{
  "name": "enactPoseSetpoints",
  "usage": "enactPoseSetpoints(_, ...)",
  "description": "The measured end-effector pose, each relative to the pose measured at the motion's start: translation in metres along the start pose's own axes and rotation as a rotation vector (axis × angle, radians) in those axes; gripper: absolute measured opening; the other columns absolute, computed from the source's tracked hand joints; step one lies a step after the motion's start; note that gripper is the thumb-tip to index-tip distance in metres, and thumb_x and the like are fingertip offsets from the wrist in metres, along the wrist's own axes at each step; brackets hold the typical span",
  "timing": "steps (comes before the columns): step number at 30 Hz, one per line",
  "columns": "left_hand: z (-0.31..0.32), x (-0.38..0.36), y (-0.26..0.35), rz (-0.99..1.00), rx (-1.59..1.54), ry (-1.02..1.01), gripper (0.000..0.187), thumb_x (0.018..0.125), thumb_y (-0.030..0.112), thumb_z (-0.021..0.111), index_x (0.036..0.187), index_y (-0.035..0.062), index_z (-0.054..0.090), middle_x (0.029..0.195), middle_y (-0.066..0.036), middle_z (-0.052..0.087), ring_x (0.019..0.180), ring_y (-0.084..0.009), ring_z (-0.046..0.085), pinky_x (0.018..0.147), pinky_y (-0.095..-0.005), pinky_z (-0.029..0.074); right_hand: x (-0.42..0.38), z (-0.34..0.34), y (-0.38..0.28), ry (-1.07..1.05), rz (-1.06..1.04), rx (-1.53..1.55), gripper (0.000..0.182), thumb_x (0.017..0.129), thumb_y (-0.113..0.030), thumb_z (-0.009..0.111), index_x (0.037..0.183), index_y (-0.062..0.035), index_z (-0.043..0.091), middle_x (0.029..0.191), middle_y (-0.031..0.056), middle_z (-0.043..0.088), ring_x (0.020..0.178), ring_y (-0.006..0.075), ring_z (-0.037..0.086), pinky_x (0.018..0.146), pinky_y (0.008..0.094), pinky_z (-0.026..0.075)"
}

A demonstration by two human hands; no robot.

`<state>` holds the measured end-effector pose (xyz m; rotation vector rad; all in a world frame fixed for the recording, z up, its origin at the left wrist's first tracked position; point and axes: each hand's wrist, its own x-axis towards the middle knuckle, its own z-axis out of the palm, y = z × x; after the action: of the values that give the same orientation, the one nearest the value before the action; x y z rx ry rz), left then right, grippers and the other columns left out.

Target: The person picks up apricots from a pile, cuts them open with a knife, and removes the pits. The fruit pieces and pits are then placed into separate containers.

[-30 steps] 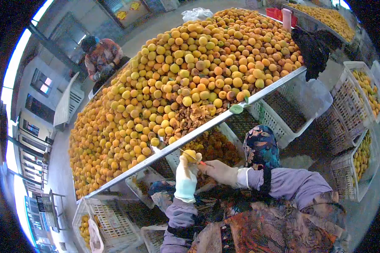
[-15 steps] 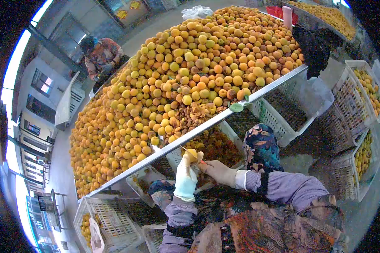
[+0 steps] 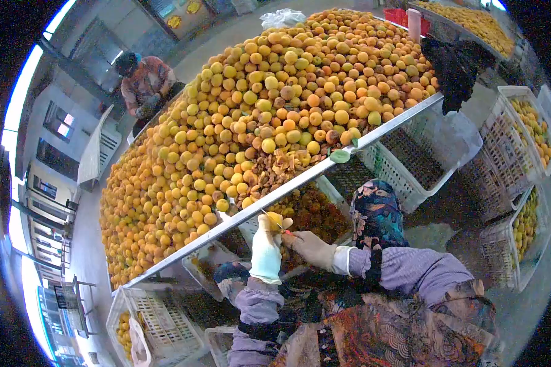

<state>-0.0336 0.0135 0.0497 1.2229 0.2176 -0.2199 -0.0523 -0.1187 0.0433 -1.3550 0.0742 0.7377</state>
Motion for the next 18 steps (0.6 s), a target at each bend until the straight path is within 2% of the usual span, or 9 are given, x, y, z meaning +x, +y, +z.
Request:
enactPoseSetpoints(4,-0.004,0.010,-0.016,0.124,0.038,0.031,0.039,0.095,0.036,0.043,0.107,0.0005,0.055,0.095,-0.010,0.062,0.085,-0.0154,0.056,0.076,-0.0274,0.045,-0.006,-0.004,-0.016,0.000,0.085,-0.011,0.041,0.093,-0.039,0.046,0.101,-0.0005,0.060,0.073,-0.0001,0.056,0.067,0.0078,0.046,0.061,0.0248,0.040)
enactPoseSetpoints(6,-0.008,0.009,-0.022,0.197,0.079,0.045,0.038,0.095,0.034,0.044,0.108,-0.0004,0.055,0.095,-0.010,0.062,0.086,-0.0156,0.056,0.078,-0.0274,0.044,-0.013,-0.003,-0.027,0.011,0.257,0.023,0.040,0.093,-0.038,0.046,0.102,-0.0016,0.060,0.077,0.0013,0.059,0.070,0.0090,0.049,0.063,0.0258,0.042)
enactPoseSetpoints(7,-0.006,0.007,-0.020,0.237,0.187,0.065,0.038,0.095,0.032,0.044,0.109,-0.0011,0.055,0.094,-0.009,0.062,0.086,-0.0158,0.056,0.078,-0.0272,0.044,-0.013,-0.002,-0.025,0.007,0.263,0.023,0.040,0.093,-0.038,0.046,0.102,-0.0016,0.060,0.077,0.0013,0.059,0.070,0.0090,0.049,0.063,0.0258,0.042)
enactPoseSetpoints(10,-0.009,0.009,-0.023,0.302,0.365,0.069,0.038,0.097,0.034,0.041,0.106,-0.0002,0.055,0.094,-0.010,0.062,0.085,-0.0167,0.058,0.080,-0.0280,0.045,-0.001,-0.002,-0.003,0.022,0.133,0.068,0.041,0.093,-0.038,0.046,0.102,-0.0012,0.060,0.082,0.0048,0.061,0.076,0.0110,0.053,0.068,0.0271,0.044)
enactPoseSetpoints(12,-0.001,0.005,-0.019,0.021,-0.036,0.047,0.037,0.096,0.034,0.041,0.103,0.0000,0.055,0.089,-0.010,0.063,0.081,-0.0168,0.059,0.077,-0.0280,0.045,0.025,-0.005,0.036,0.073,-0.226,-0.097,0.042,0.094,-0.037,0.045,0.105,0.0012,0.059,0.090,0.0074,0.062,0.085,0.0125,0.054,0.075,0.0278,0.044)
enactPoseSetpoints(13,0.002,0.006,-0.019,0.021,-0.062,0.091,0.037,0.096,0.035,0.041,0.100,0.0005,0.056,0.084,-0.009,0.063,0.076,-0.0165,0.059,0.073,-0.0278,0.046,0.029,-0.007,0.041,0.071,-0.224,-0.103,0.042,0.094,-0.037,0.045,0.105,0.0012,0.059,0.090,0.0074,0.062,0.085,0.0125,0.054,0.075,0.0278,0.044)
enactPoseSetpoints(15,-0.005,0.010,-0.026,0.059,0.020,0.117,0.038,0.096,0.035,0.041,0.099,0.0004,0.056,0.084,-0.009,0.063,0.077,-0.0156,0.059,0.072,-0.0271,0.046,0.035,-0.003,0.049,0.046,-0.223,0.045,0.045,0.094,-0.042,0.042,0.096,0.0003,0.059,0.070,0.0051,0.058,0.065,0.0124,0.054,0.058,0.0282,0.045)
enactPoseSetpoints(16,-0.006,0.011,-0.025,0.102,0.106,0.134,0.038,0.096,0.035,0.041,0.099,0.0003,0.056,0.085,-0.008,0.063,0.077,-0.0148,0.058,0.070,-0.0265,0.045,0.028,-0.006,0.039,0.050,-0.221,0.052,0.045,0.094,-0.042,0.042,0.096,0.0003,0.059,0.070,0.0051,0.058,0.065,0.0124,0.054,0.058,0.0282,0.045)
enactPoseSetpoints(18,-0.007,0.005,-0.018,0.125,0.148,0.129,0.037,0.096,0.034,0.040,0.099,0.0004,0.056,0.086,-0.008,0.062,0.077,-0.0134,0.057,0.069,-0.0258,0.045,0.006,-0.018,0.013,-0.334,0.244,0.338,0.047,0.094,-0.049,0.038,0.084,-0.0058,0.053,0.050,-0.0014,0.041,0.041,0.0103,0.040,0.038,0.0270,0.035)
